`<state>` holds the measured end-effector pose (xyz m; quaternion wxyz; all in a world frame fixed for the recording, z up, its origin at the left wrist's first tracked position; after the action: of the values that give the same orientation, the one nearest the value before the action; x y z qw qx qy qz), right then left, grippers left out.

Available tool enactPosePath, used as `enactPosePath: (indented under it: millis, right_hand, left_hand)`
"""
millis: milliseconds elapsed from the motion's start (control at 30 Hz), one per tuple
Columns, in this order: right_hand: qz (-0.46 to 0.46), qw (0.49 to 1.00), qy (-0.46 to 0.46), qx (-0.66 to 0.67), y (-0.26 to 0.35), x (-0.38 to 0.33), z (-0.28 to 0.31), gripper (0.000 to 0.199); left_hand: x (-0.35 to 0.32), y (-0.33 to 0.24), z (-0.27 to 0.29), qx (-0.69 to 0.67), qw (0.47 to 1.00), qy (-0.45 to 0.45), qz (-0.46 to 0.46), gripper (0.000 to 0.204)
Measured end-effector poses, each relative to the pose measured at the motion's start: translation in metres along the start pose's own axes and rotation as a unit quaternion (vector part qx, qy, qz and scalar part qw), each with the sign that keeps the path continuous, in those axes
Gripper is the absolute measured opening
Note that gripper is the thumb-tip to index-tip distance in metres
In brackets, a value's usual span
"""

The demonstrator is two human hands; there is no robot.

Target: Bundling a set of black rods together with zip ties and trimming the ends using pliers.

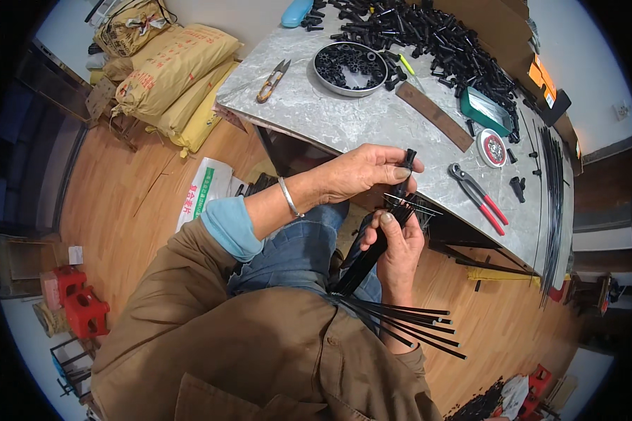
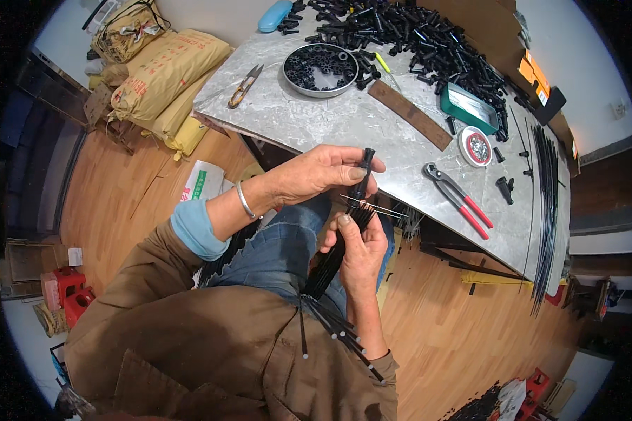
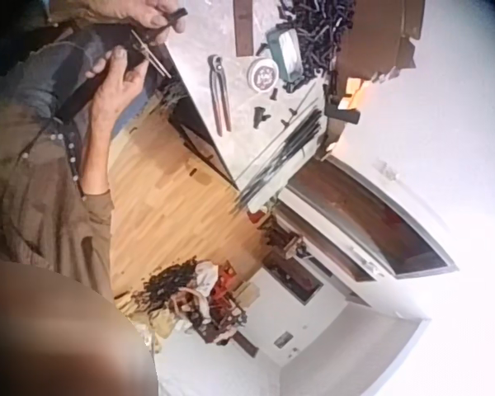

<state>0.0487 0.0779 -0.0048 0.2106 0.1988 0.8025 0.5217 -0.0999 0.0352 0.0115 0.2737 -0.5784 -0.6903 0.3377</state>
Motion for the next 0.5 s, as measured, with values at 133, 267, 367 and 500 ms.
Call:
enactPosePath:
  millis: [133,267,367,500]
  right_hand:
    - [0.003,1.0,-0.014,-0.003,-0.0013,0.0001,-0.001,0.015]
    - [-0.004,1.0,-0.017,-0.009,0.0012,0.0004,-0.0039,0.014]
    - [0.0,1.0,-0.018,-0.016,-0.0003,0.0008,-0.0032,0.015]
    - [0.004,1.0,-0.022,-0.013,-0.0018,-0.0004,-0.0019,0.015]
  left_hand:
    - [-0.0024,-0.0003,0.0001,0.021,1.0,-0.005,-0.007,0.04]
    - [-0.0055,-0.002,-0.0009,0.012,0.999,-0.035,0.001,0.037]
    - [-0.0071,0.0017,0.0002,-0.001,0.999,-0.051,0.0,0.035]
    - [-0.0069,0.0025,-0.0069,0.039,0.995,-0.095,-0.007,0.036]
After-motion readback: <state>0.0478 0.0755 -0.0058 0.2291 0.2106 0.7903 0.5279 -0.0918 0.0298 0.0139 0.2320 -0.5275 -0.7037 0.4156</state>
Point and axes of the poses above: each hand's wrist, its own x-axis towards the middle knuckle, its own z-axis out of the back of the hand, y = z × x, the point moved 2 cm from there along x, towards the middle knuckle, and after that the axes turned 7 degrees about -x, right-handed, at the moved point
